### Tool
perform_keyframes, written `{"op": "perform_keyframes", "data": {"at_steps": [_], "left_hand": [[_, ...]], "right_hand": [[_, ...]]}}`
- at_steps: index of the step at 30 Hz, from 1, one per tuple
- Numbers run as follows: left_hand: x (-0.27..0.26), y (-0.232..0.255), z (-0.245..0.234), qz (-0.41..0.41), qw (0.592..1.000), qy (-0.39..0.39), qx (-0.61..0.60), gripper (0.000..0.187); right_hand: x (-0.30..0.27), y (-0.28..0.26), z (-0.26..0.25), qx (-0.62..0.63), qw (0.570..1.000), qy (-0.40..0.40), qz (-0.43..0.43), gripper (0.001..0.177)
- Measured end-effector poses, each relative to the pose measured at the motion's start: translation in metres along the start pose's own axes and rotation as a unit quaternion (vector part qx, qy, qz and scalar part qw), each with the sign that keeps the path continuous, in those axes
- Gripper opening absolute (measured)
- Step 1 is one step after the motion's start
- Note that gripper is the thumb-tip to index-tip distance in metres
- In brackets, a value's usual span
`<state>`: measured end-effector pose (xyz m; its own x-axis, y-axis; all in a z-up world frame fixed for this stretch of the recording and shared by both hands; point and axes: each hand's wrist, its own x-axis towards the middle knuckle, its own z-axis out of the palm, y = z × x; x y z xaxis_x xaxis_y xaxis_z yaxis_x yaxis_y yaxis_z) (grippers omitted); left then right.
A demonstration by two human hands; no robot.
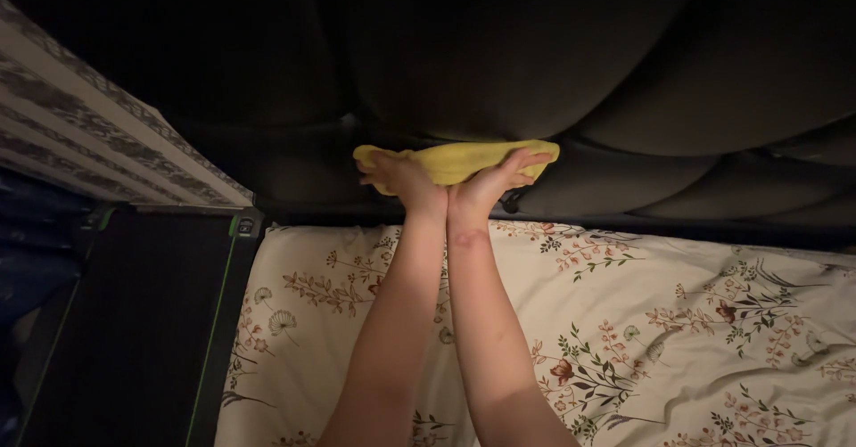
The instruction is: The person wipes a black tufted headboard using a yellow cloth. They move the cloth across the surface in various directions, covering the top, middle, and lower sections of the headboard.
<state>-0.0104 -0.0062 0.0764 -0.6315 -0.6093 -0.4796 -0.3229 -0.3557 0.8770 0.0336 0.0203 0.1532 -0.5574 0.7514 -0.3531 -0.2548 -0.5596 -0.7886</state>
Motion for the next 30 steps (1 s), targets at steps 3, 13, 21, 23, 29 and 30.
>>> {"op": "perform_keyframes", "data": {"at_steps": [3, 13, 21, 23, 29, 30], "left_hand": [[0.026, -0.036, 0.008, 0.034, 0.972, -0.002, 0.231, 0.058], [0.064, -0.103, 0.022, 0.036, 0.514, -0.075, 0.854, 0.062], [0.015, -0.050, -0.008, 0.053, 0.630, -0.106, 0.767, 0.046], [0.011, -0.053, -0.005, 0.000, 0.795, -0.073, 0.602, 0.051], [0.020, -0.062, -0.006, -0.195, 0.930, 0.077, -0.302, 0.085], [0.025, -0.064, -0.007, -0.207, 0.924, 0.068, -0.315, 0.085]], "right_hand": [[0.027, 0.029, -0.021, -0.027, 1.000, -0.011, -0.013, 0.066], [0.041, 0.065, -0.043, -0.002, 0.999, 0.042, -0.002, 0.074], [0.046, 0.083, -0.046, 0.093, 0.989, 0.082, 0.076, 0.095], [0.031, 0.062, -0.041, 0.151, 0.975, 0.069, 0.146, 0.089], [0.083, 0.126, -0.091, 0.248, 0.934, -0.025, 0.256, 0.076], [0.092, 0.138, -0.098, 0.246, 0.931, -0.034, 0.269, 0.080]]}}
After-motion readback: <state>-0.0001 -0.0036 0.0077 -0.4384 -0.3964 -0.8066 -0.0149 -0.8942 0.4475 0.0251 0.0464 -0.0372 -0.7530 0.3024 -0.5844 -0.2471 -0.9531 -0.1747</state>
